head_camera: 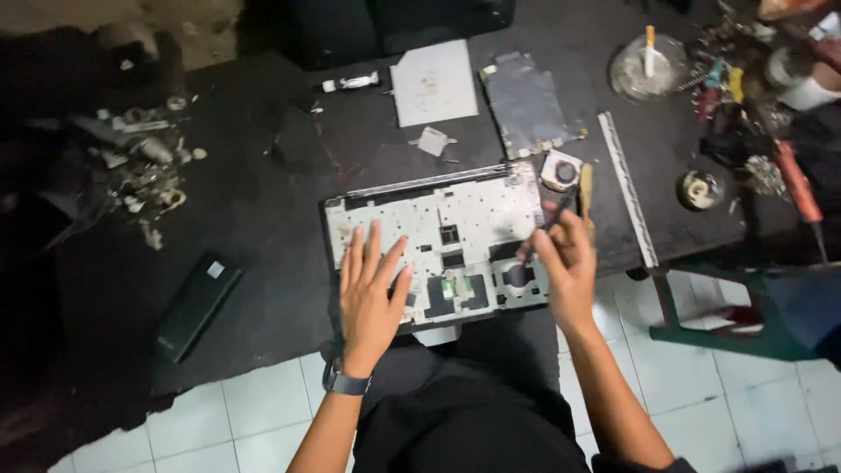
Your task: Installing and cleaning a laptop motherboard within its chassis using a screwdriver and a brush.
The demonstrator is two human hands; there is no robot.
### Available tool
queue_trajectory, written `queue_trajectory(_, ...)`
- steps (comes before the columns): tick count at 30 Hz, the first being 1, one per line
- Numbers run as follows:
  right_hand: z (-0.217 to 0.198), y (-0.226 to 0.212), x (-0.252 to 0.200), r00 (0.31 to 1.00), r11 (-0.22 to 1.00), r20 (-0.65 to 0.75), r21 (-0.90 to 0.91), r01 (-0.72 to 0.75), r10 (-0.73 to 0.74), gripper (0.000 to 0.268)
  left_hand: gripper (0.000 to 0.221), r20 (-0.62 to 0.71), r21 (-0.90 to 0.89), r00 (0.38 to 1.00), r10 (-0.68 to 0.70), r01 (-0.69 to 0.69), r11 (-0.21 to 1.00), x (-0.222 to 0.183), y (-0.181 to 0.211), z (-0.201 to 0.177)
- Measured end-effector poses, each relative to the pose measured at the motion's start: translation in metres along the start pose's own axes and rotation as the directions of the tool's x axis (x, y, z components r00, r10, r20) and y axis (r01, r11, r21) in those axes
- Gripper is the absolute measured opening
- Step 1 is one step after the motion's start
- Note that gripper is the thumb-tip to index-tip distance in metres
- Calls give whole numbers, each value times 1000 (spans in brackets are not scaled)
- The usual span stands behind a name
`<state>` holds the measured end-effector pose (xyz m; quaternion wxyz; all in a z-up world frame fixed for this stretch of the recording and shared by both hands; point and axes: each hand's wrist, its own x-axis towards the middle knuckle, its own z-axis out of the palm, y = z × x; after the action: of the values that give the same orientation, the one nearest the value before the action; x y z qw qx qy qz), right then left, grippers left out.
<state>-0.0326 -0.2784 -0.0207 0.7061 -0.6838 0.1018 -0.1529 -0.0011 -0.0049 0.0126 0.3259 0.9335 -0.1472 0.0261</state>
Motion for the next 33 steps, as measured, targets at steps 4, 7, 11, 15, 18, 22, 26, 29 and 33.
queue_trajectory(4,-34,-3,7,982,998,-178,-1,-63,62,43,39,25,28,1000,5,-5,1000,1,3,-2)
queue_trajectory(7,-53,2,41,987,999,-153,-14,-47,44,41,39,38,-8,999,-15,15,1000,1,5,-4)
queue_trajectory(11,-42,-15,111,938,695,53,-657,290,-341,20,39,36,-38,999,-19,20,999,1,1,-2)
queue_trajectory(15,-25,-18,162,917,415,297,-823,388,-267,39,41,-15,37,998,59,-58,998,-3,-5,0)
queue_trajectory(18,-7,-5,171,948,301,293,-899,317,-124,68,41,-10,24,998,61,-60,998,-2,-6,0)
queue_trajectory(22,-5,13,175,931,208,305,-916,344,-200,71,40,-12,12,998,60,-59,998,-2,-7,0)
queue_trajectory(26,-16,26,190,981,342,175,-920,191,-78,80,40,-8,27,998,62,-62,998,-2,-7,0)
queue_trajectory(29,-16,3,197,997,525,80,-849,64,9,69,40,-2,8,998,63,-63,998,-2,-8,0)
queue_trajectory(33,-44,18,213,996,880,85,-470,64,-27,58,40,-13,17,997,77,-77,997,-2,-7,-1)
